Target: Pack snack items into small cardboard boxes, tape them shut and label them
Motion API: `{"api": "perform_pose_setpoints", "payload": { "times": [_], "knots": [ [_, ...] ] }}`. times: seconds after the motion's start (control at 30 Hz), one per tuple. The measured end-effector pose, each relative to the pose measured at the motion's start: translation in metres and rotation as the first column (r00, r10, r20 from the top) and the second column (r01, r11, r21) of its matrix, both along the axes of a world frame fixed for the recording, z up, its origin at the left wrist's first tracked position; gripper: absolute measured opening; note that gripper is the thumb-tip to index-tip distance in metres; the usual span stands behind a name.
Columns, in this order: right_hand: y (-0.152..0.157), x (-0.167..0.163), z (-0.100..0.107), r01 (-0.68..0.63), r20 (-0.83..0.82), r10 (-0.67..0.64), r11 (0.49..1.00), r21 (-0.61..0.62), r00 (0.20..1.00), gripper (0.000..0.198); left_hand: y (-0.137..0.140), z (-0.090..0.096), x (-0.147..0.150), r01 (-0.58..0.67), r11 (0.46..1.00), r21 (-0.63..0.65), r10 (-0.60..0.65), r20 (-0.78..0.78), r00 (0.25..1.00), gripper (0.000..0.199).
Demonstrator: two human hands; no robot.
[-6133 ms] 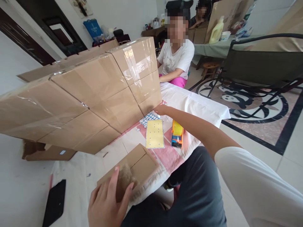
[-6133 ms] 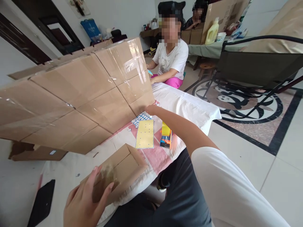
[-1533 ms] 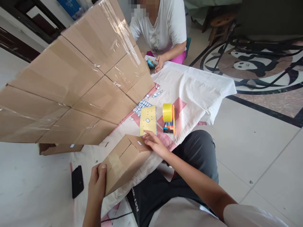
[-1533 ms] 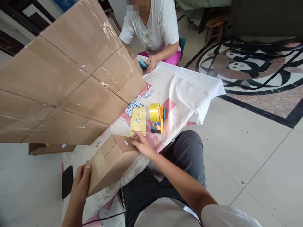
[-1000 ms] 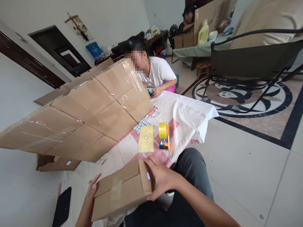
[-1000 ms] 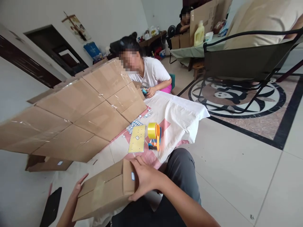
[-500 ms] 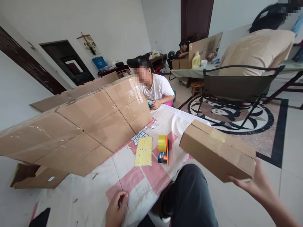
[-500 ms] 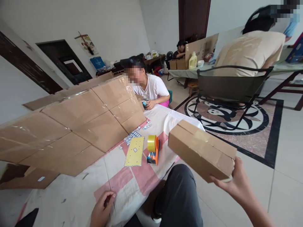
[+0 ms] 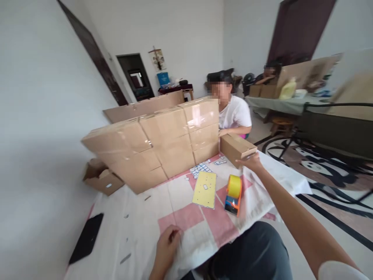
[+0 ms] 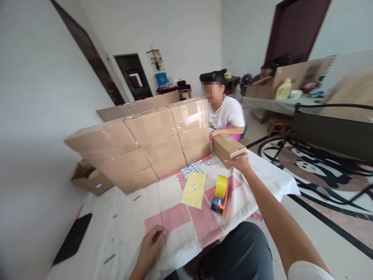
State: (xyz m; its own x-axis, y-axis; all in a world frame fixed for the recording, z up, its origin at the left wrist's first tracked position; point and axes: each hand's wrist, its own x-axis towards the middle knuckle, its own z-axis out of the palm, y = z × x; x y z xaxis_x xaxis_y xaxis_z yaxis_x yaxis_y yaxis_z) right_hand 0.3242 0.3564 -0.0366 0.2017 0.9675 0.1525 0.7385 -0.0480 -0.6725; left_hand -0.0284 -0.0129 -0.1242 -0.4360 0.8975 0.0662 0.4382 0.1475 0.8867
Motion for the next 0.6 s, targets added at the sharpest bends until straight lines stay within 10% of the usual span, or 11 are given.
{"api": "perform_pose_setpoints", "payload": {
  "times": [0.13,0.27,0.47,0.6],
  "knots": [
    [-0.018,-0.037,0.011,-0.112,0.076,0.108,0.993,0.043,0.991,0.125,-0.023,0.012,-0.053,-0.232,0.968,0.096,0.222,0.098,0.970,0.050],
    [-0.086,-0.118,0.021,-0.452,0.148,0.432,0.878,0.157,0.890,0.059,-0.037,0.037,-0.151,-0.404,0.897,0.181,0.391,0.101,0.915,0.049],
    [-0.186,-0.359,0.027,-0.896,0.026,0.903,0.423,0.133,0.430,0.031,0.005,0.076,-0.300,-0.584,0.759,0.288,0.612,-0.008,0.791,0.049],
    [-0.224,-0.518,0.008,-0.932,-0.056,0.931,0.361,0.006,0.360,0.039,0.038,0.094,-0.360,-0.613,0.748,0.254,0.661,-0.212,0.720,0.060]
  ]
}}
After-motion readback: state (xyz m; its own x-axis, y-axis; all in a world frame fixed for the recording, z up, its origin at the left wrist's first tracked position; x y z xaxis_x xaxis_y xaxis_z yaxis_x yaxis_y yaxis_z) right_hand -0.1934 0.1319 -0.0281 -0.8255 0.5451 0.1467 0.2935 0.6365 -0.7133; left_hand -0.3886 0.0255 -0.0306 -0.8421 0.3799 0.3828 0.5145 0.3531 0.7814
